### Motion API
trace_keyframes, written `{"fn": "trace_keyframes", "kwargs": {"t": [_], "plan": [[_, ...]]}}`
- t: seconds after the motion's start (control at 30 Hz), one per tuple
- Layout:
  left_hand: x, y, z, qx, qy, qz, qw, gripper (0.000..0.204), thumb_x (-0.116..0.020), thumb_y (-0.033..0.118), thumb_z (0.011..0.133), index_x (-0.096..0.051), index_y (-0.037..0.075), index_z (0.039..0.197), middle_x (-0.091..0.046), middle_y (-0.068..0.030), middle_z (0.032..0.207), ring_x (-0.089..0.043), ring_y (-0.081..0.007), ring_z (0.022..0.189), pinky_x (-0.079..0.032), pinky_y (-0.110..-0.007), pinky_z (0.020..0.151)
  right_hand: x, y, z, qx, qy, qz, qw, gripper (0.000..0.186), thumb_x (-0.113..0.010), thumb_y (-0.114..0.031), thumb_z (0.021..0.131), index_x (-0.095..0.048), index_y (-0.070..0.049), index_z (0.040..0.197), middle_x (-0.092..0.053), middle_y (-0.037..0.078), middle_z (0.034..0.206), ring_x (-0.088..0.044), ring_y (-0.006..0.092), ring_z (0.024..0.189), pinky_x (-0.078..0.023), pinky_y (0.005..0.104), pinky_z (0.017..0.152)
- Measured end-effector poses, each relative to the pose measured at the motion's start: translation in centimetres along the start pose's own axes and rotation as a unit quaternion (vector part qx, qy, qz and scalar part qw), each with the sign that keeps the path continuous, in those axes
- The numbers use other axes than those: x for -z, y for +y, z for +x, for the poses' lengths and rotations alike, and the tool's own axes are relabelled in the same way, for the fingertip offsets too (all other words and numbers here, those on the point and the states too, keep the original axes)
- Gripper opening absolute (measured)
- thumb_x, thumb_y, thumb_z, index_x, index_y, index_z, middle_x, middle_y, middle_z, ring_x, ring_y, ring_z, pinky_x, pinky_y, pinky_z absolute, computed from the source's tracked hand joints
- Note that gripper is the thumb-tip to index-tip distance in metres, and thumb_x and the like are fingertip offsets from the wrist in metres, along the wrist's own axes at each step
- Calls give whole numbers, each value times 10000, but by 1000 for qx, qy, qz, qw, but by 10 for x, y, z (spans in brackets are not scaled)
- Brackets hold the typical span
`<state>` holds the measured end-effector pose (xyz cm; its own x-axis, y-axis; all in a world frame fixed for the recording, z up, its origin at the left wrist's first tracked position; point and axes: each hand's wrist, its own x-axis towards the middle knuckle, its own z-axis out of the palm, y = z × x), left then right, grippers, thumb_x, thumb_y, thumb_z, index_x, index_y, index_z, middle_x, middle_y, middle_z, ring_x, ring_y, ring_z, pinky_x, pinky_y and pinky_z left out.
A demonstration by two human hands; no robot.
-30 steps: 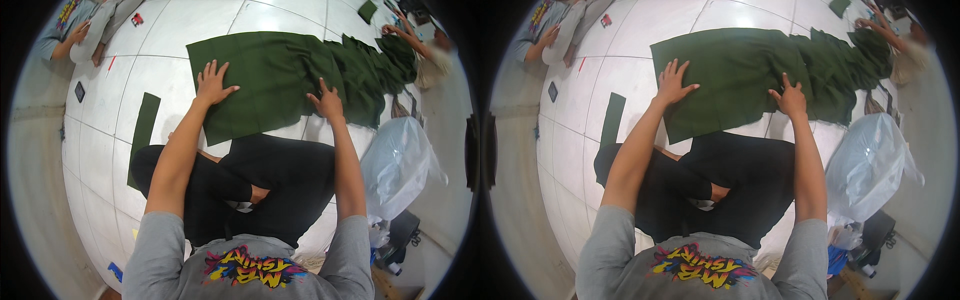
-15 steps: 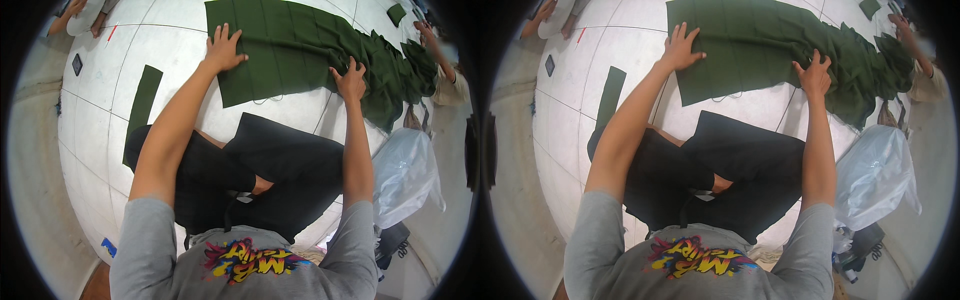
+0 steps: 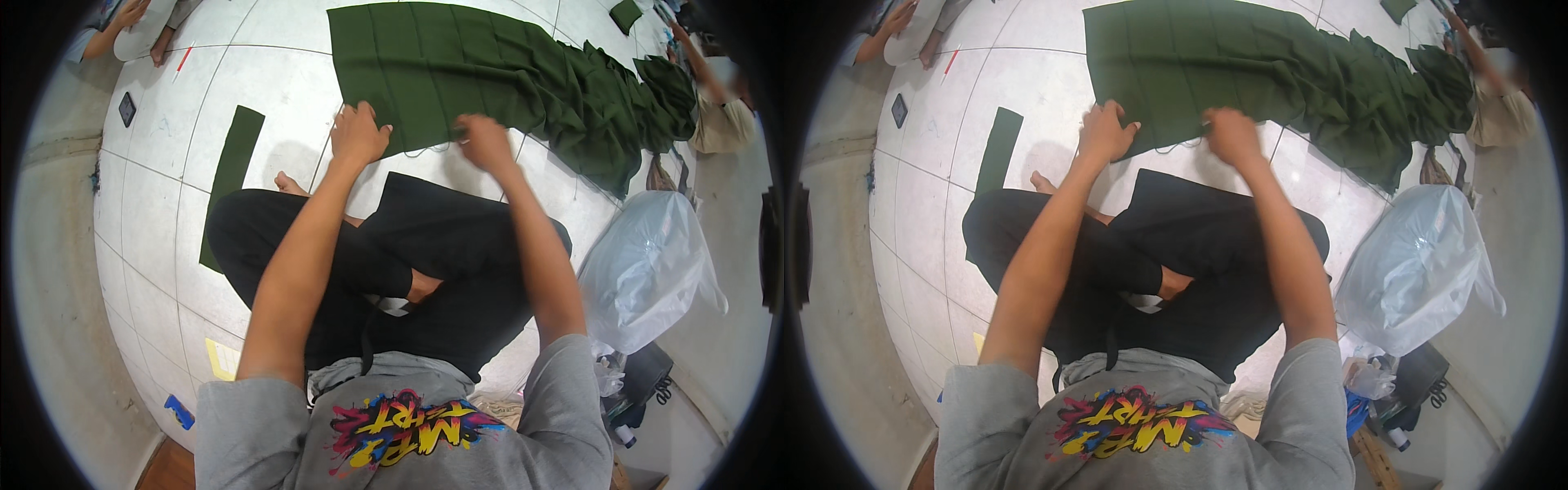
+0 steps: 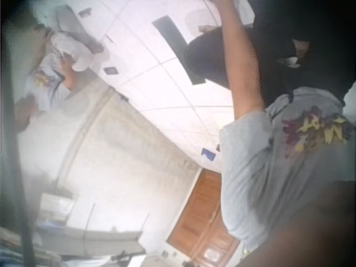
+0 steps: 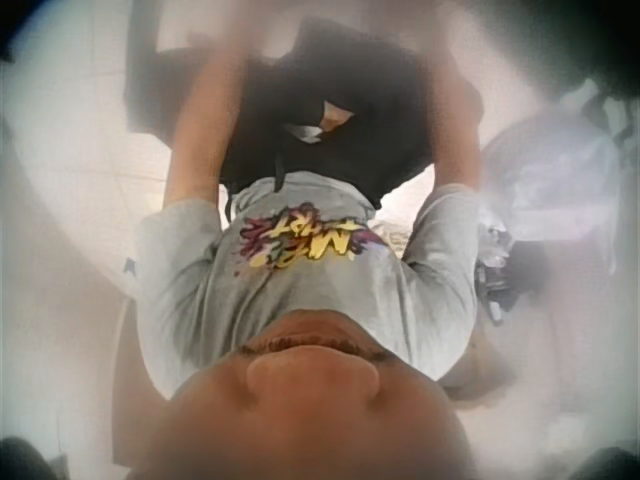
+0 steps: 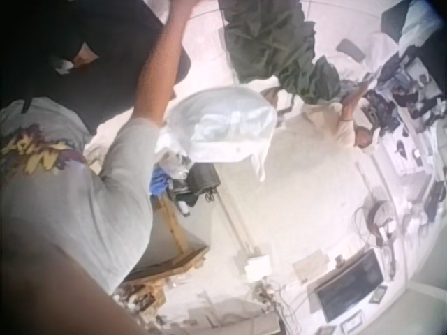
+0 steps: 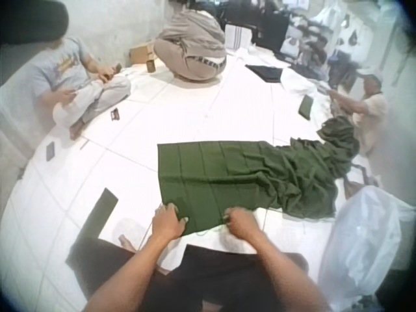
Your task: The person uses a pair of small scissors to trim the edges and make small snips into a long piece of green fabric while sitting on the floor.
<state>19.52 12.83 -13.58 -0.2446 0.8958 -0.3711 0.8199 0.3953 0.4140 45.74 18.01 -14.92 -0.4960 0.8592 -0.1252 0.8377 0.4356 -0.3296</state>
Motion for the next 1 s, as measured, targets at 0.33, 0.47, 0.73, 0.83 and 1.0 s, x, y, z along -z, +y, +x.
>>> {"fn": "trace_keyframes", "kwargs": {"t": [0.33, 0.47, 0.73, 0.83, 1.0], "plan": [[-38, -2, -58, 186, -158, -459, 854, 174, -558, 128, 936, -667, -4, 968, -666, -68, 853, -660, -172, 711, -586, -319, 613, -60, -54, -21, 123, 3, 11, 992, 113, -655, -118, 834, -656, -56, 928, -624, 138, 950, -686, 377, 801, -560, 477, 703], [-51, -10, -55, 212, -227, -487, 816, 296, -520, 241, 983, -643, -19, 1052, -648, -94, 900, -659, -195, 762, -588, -328, 645, -53, -59, -23, 116, -3, 21, 993, 132, -641, -121, 858, -633, -58, 974, -612, 135, 955, -685, 370, 816, -560, 478, 708], [-68, 9, -57, 241, -204, -652, 689, 500, -651, 500, 956, -633, 20, 1099, -622, -25, 845, -626, -122, 722, -529, -275, 605, -28, -54, -26, 75, -4, 220, 972, 149, -686, -138, 860, -623, -33, 946, -636, 138, 974, -652, 357, 898, -512, 451, 787], [-79, 10, -54, 221, -154, -684, 678, 275, -699, 297, 956, -653, 32, 1015, -639, -19, 801, -629, -114, 655, -518, -271, 565, -30, -51, -23, 89, -43, 224, 970, 164, -688, -135, 851, -641, -18, 957, -644, 150, 954, -650, 362, 902, -512, 442, 810], [-86, 2, -65, 235, -147, -637, 719, 120, -673, 163, 946, -682, 47, 975, -661, -12, 835, -648, -104, 686, -508, -249, 559, -22, -44, -23, -13, -86, 257, 962, 309, -620, -144, 922, -663, 3, 1191, -695, 201, 977, -675, 368, 948, -518, 442, 857]]}}
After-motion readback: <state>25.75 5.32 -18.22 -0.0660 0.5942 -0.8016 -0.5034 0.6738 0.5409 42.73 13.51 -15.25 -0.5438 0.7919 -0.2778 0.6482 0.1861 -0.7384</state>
